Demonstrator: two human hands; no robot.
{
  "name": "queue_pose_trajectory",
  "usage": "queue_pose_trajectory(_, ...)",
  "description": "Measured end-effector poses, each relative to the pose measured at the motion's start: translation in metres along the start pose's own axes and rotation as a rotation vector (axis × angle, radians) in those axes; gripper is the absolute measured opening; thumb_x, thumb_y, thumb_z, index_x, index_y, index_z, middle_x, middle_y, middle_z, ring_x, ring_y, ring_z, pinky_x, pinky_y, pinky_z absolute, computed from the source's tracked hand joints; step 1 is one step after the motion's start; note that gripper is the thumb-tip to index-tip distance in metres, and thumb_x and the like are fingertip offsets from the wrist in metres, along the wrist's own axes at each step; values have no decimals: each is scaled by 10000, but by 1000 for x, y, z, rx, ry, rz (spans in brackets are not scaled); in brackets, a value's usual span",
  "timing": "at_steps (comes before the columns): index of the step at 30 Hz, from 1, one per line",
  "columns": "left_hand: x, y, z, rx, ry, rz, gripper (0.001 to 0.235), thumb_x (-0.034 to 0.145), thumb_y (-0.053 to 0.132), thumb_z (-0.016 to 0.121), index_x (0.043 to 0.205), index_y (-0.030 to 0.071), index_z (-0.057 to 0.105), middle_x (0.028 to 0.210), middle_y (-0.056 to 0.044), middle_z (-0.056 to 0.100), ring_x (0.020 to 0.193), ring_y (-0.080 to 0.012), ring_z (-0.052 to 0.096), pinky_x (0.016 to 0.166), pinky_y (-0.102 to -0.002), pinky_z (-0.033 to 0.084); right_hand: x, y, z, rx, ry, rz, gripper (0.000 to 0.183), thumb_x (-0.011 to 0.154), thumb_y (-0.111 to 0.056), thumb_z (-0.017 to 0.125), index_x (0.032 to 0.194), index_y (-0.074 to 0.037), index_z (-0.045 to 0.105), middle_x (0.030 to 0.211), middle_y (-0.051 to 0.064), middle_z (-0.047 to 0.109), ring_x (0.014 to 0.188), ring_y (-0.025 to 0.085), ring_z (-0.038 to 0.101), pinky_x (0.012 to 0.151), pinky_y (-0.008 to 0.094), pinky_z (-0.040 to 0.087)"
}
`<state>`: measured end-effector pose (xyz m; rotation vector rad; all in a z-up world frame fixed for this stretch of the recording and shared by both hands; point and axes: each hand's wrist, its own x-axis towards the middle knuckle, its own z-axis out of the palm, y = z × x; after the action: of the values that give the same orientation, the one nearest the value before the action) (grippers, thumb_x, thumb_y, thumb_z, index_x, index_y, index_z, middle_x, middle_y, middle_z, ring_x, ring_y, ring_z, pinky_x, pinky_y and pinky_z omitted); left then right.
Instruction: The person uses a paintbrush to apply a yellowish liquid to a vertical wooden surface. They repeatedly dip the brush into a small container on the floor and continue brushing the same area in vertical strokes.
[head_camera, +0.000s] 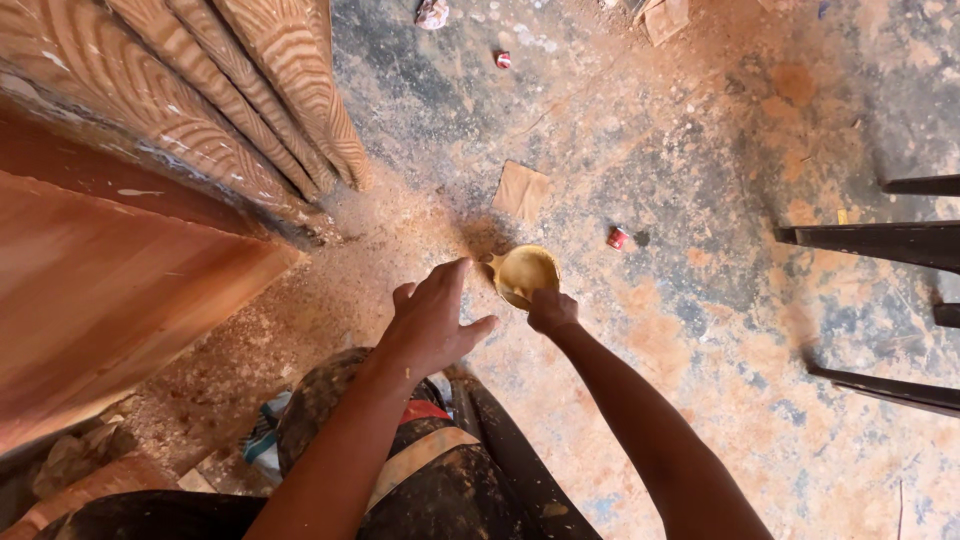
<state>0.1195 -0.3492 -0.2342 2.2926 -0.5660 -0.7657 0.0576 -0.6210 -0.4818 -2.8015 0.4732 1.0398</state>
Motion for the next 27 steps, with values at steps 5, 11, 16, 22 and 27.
queue_pose_trajectory(5,0,2,-7,20,-59,-51,921,864,448,738,1535,30,266,1549,-186,400,1425,-292,412,1145,-573,211,-13,-7,-26,203,142,70,452,945,-194,495,1334,-393,611,1126,162,719,1045,368,706,919,495,549)
queue_pose_trajectory(11,2,2,-6,25,-75,-88,904,873,438,722,1539,28,270,1536,-187,423,1413,-290,434,1143,-568,233,-22,8,-14,45,180,4,468,975,-176,499,1374,-403,589,1071,179,709,988,362,711,879,508,555)
queue_pose_trajectory(16,2,4,-9,31,-92,-111,911,872,444,721,1538,29,259,1531,-182,422,1404,-280,440,1142,-575,232,-59,39,-4,-11,367,-146,563,969,-142,518,1477,-382,477,947,170,612,749,352,697,704,533,554)
queue_pose_trajectory(22,8,5,-6,62,-121,-119,901,891,447,711,1540,29,249,1534,-191,406,1396,-281,435,1114,-571,255,-115,81,14,27,466,-195,590,954,-88,505,1488,-337,472,897,141,572,663,338,669,602,511,550)
queue_pose_trajectory(27,8,4,-6,57,-86,-112,874,889,437,708,1528,26,275,1498,-185,449,1384,-269,457,1102,-557,277,-142,101,24,100,431,-183,546,954,-113,540,1458,-319,500,895,125,576,657,343,663,595,514,544)
